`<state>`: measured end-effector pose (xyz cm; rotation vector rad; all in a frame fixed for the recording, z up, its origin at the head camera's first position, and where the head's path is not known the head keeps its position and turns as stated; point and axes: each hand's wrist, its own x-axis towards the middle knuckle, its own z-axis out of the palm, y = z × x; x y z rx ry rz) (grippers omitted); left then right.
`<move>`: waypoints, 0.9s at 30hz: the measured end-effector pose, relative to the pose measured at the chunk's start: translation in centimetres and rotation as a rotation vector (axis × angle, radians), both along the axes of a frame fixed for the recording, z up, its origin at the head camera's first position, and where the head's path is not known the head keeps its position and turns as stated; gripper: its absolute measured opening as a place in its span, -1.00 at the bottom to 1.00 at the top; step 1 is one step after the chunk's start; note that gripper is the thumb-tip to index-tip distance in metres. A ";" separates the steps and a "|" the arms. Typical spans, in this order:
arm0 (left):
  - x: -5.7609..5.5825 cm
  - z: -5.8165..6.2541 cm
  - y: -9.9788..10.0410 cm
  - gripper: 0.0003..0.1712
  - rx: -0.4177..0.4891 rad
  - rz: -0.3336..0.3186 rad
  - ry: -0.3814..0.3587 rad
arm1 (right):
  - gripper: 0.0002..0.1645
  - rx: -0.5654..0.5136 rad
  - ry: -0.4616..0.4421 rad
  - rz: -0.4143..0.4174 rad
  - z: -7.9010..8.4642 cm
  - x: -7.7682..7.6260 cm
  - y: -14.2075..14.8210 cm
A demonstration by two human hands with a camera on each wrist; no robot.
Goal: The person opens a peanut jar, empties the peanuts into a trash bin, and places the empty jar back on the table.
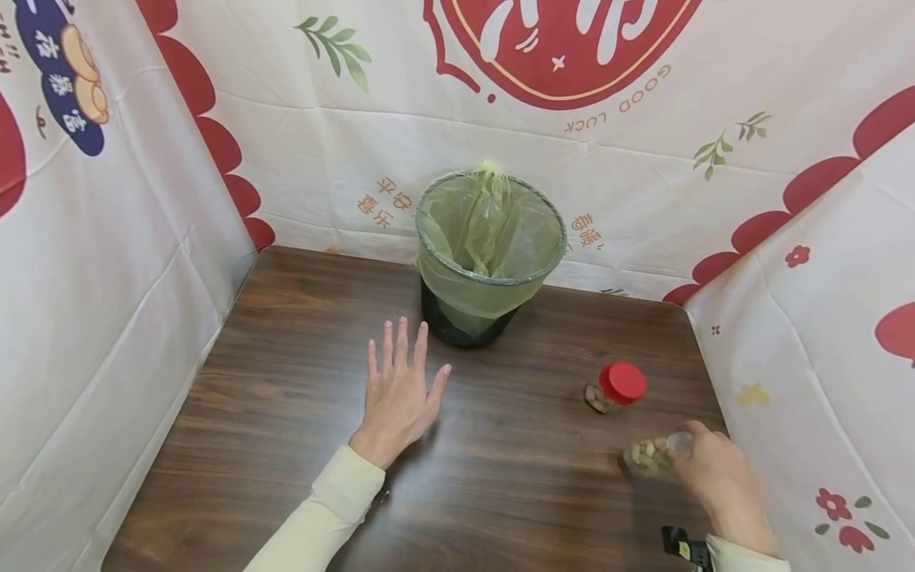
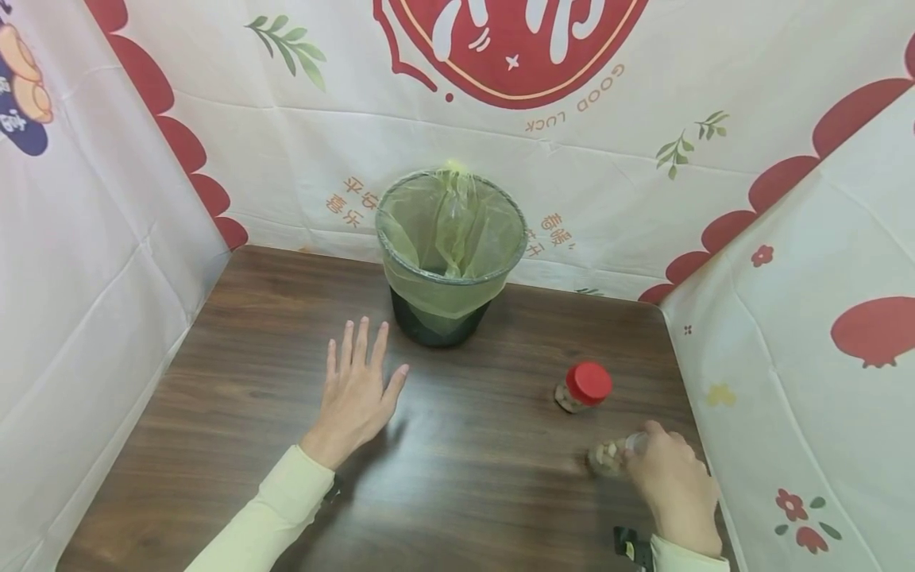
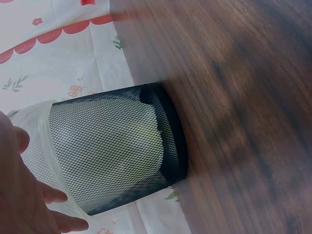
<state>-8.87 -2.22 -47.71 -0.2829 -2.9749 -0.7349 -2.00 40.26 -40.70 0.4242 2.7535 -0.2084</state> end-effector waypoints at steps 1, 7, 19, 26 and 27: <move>0.0 0.0 0.0 -0.10 0.001 0.001 -0.003 | -0.27 -0.002 0.018 0.007 0.4 0.0 -0.1; 0.1 0.1 -0.2 -0.10 0.014 0.010 -0.004 | -0.37 0.002 0.157 0.053 3.6 -0.3 -1.3; 0.0 0.8 -0.2 -0.11 0.047 0.033 0.124 | -0.35 0.064 0.369 0.011 9.3 -1.0 -5.7; -0.1 1.9 -0.1 -0.06 0.104 0.027 0.123 | -0.39 0.006 0.502 0.105 9.8 -2.0 -8.8; -0.1 2.0 -0.1 -0.05 0.107 0.029 0.119 | -0.40 -0.010 0.521 0.128 9.8 -2.2 -9.3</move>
